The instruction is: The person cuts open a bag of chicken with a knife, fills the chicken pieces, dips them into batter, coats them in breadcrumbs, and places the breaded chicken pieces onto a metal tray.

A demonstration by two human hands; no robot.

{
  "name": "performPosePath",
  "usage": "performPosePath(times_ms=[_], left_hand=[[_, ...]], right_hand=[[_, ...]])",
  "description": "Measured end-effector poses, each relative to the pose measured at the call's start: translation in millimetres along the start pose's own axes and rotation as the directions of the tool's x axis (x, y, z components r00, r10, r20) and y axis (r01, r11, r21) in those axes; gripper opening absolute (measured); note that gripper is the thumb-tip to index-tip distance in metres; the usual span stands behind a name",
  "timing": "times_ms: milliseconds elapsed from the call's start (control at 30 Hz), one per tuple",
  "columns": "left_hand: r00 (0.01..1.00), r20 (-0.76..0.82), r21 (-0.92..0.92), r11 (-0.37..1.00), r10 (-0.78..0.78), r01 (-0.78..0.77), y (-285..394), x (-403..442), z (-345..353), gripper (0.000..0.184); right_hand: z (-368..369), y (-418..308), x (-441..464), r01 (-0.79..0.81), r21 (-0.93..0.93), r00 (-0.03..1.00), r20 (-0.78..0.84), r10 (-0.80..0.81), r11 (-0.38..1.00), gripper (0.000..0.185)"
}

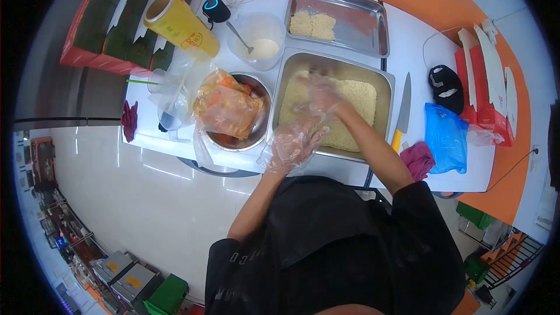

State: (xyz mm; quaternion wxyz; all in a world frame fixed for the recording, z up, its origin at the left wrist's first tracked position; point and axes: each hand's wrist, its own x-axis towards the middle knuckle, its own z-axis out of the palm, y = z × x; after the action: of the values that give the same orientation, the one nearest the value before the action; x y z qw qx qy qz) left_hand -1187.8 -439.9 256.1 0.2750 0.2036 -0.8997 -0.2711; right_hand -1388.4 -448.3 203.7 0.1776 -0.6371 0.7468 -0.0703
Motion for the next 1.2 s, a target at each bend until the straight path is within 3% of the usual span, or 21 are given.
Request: performPosePath(times_ms=[33, 133, 267, 333, 533, 633, 733, 833, 933, 1033, 1133, 1200], left_hand=[[1.000, -0.012, -0.017, 1.000, -0.012, 0.012, -2.8, -1.9, 2.1, 0.032], [0.998, -0.043, -0.055, 0.997, -0.056, 0.054, 1.1, -1.1, -1.4, 0.028], [0.994, -0.016, -0.017, 0.994, -0.104, 0.104, 3.1, -0.2, -3.2, 0.025], [0.994, -0.090, -0.066, 0.996, -0.063, 0.057, -2.0, -1.2, 1.6, 0.025], [0.990, -0.120, -0.032, 0.997, -0.071, 0.067, -3.9, -8.1, 6.2, 0.027], [0.991, -0.111, -0.016, 0.997, -0.071, 0.070, -4.5, -8.9, 7.4, 0.028], [0.990, -0.114, -0.015, 0.996, -0.089, 0.088, -5.1, -9.1, 7.4, 0.028], [0.990, -0.091, -0.015, 0.994, -0.105, 0.104, -2.8, -5.9, 2.5, 0.027], [0.993, -0.061, -0.007, 0.994, -0.105, 0.105, -3.8, -7.2, 3.6, 0.025], [0.992, -0.035, -0.014, 0.993, -0.117, 0.117, 1.9, -2.3, -1.0, 0.024], [0.994, -0.086, -0.042, 0.997, -0.073, 0.069, 0.7, -0.6, 0.3, 0.025], [0.991, -0.119, -0.044, 0.998, -0.055, 0.050, -0.4, -2.2, 2.5, 0.025]], right_hand=[[3.2, -9.9, 3.7, 0.033, -0.103, 0.999, 0.034, -0.029, 0.994, 0.104], [23.7, 4.6, 16.7, 0.087, 0.340, 0.985, 0.109, -0.131, 0.937, 0.095], [14.7, -4.7, 2.3, -0.058, 0.432, 0.980, 0.196, -0.031, 0.900, 0.075], [8.4, -3.8, -1.5, -0.070, 0.423, 0.984, 0.181, -0.008, 0.903, 0.068], [-19.5, 13.0, -2.8, -0.082, 0.124, 0.991, 0.113, 0.068, 0.989, 0.066], [-22.6, 22.7, 12.2, 0.157, 0.089, 0.987, -0.033, -0.155, 0.984, 0.072], [17.5, 23.8, 34.2, 0.412, -0.147, 0.881, -0.188, -0.434, 0.899, 0.073], [7.4, 6.1, 31.7, 0.288, 0.086, 0.938, 0.176, -0.299, 0.954, 0.077], [44.3, 9.9, 15.0, 0.361, 0.204, 0.923, 0.058, -0.379, 0.910, 0.069], [18.5, -0.9, -3.9, 0.190, 0.416, 0.963, 0.096, -0.250, 0.889, 0.062], [24.5, 17.2, -16.0, 0.181, 0.295, 0.973, 0.083, -0.213, 0.938, 0.058], [17.3, 31.7, -27.2, 0.085, 0.227, 0.995, 0.036, -0.096, 0.970, 0.058]])
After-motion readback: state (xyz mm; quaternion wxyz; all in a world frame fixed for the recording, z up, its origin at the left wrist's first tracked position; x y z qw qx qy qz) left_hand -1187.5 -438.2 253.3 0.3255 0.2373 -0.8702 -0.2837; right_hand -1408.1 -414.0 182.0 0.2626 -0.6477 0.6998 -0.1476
